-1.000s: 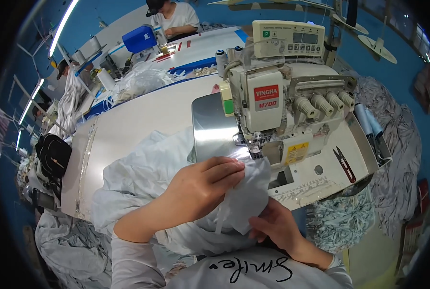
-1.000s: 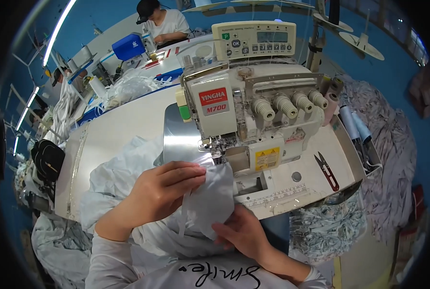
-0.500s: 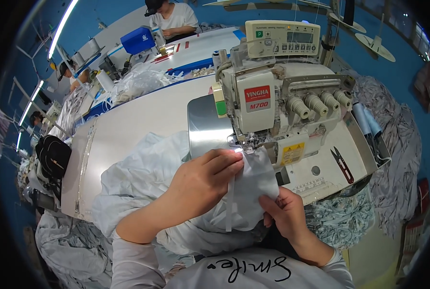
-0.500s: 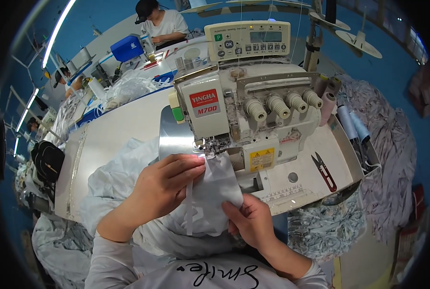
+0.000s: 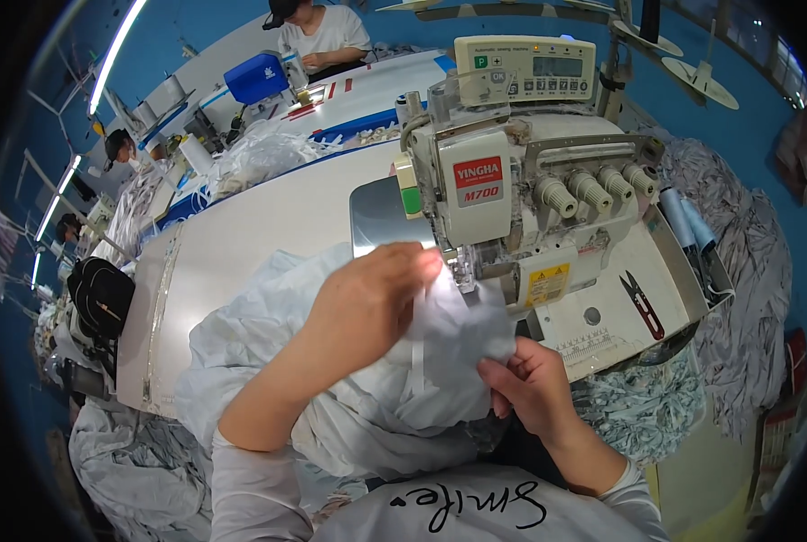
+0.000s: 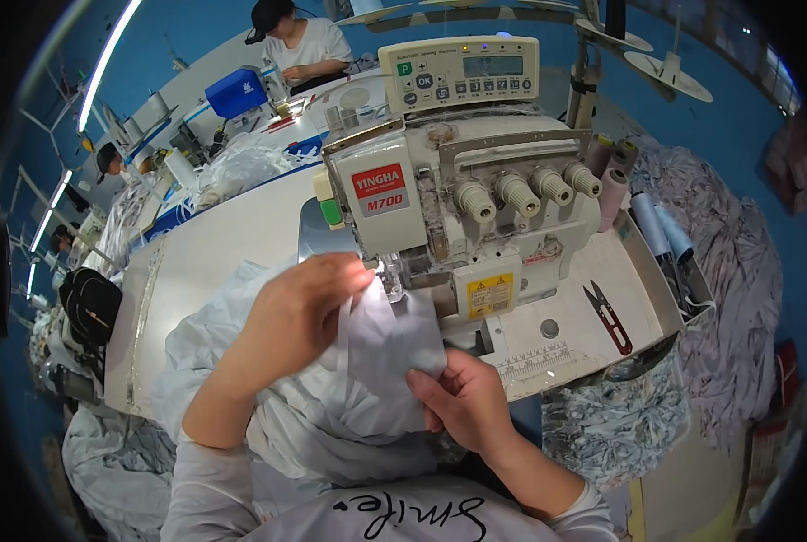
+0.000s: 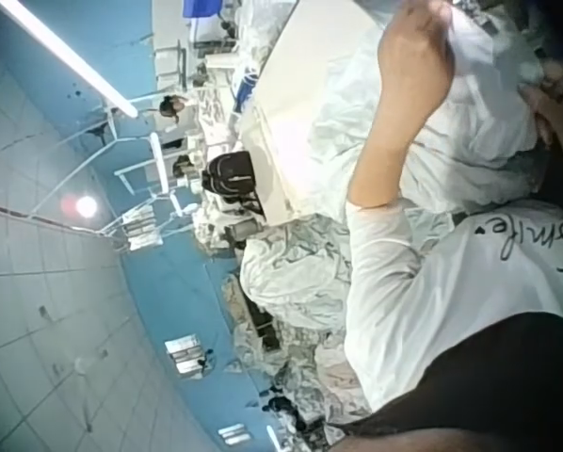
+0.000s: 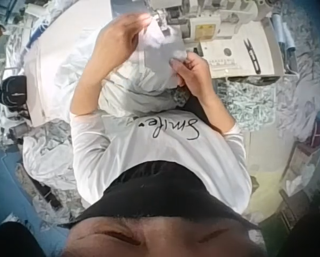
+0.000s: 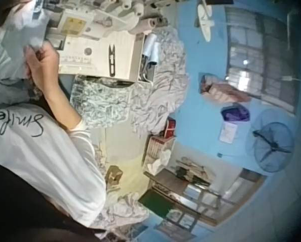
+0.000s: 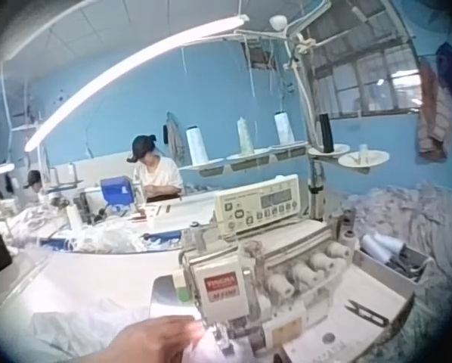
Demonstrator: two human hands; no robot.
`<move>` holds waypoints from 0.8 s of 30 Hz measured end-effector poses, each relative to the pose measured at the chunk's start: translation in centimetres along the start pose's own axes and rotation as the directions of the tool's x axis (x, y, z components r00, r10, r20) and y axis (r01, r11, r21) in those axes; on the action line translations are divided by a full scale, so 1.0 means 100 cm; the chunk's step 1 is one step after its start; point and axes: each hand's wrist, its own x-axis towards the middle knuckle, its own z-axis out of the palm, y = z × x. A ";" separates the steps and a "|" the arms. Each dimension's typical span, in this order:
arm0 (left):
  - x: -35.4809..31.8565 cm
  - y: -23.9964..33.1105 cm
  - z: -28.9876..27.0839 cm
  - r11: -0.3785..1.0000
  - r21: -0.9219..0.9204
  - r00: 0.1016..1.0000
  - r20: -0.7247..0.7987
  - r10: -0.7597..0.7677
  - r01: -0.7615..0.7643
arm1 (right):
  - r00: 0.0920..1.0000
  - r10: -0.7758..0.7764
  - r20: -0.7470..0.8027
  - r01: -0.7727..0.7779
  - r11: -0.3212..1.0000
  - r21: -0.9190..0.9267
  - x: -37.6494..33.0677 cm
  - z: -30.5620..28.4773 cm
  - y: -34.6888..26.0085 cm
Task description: Sewing fabric pieces together using an industrial overlock sewing machine in a pillow factory environment.
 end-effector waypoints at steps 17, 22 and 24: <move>-0.006 -0.079 0.005 0.924 -0.332 0.957 -0.145 -0.251 0.192 | 0.998 -0.031 -0.051 0.029 0.999 -0.036 0.013 0.008 -0.009; -0.043 -0.082 -0.031 0.908 -0.420 0.883 -0.424 -0.200 0.004 | 0.964 0.112 0.240 -0.024 0.940 -0.341 -0.031 -0.008 0.025; -0.064 -0.075 -0.033 0.887 -0.461 0.741 -0.602 -0.297 -0.019 | 0.949 0.197 0.248 -0.087 0.915 -0.394 -0.059 -0.016 0.069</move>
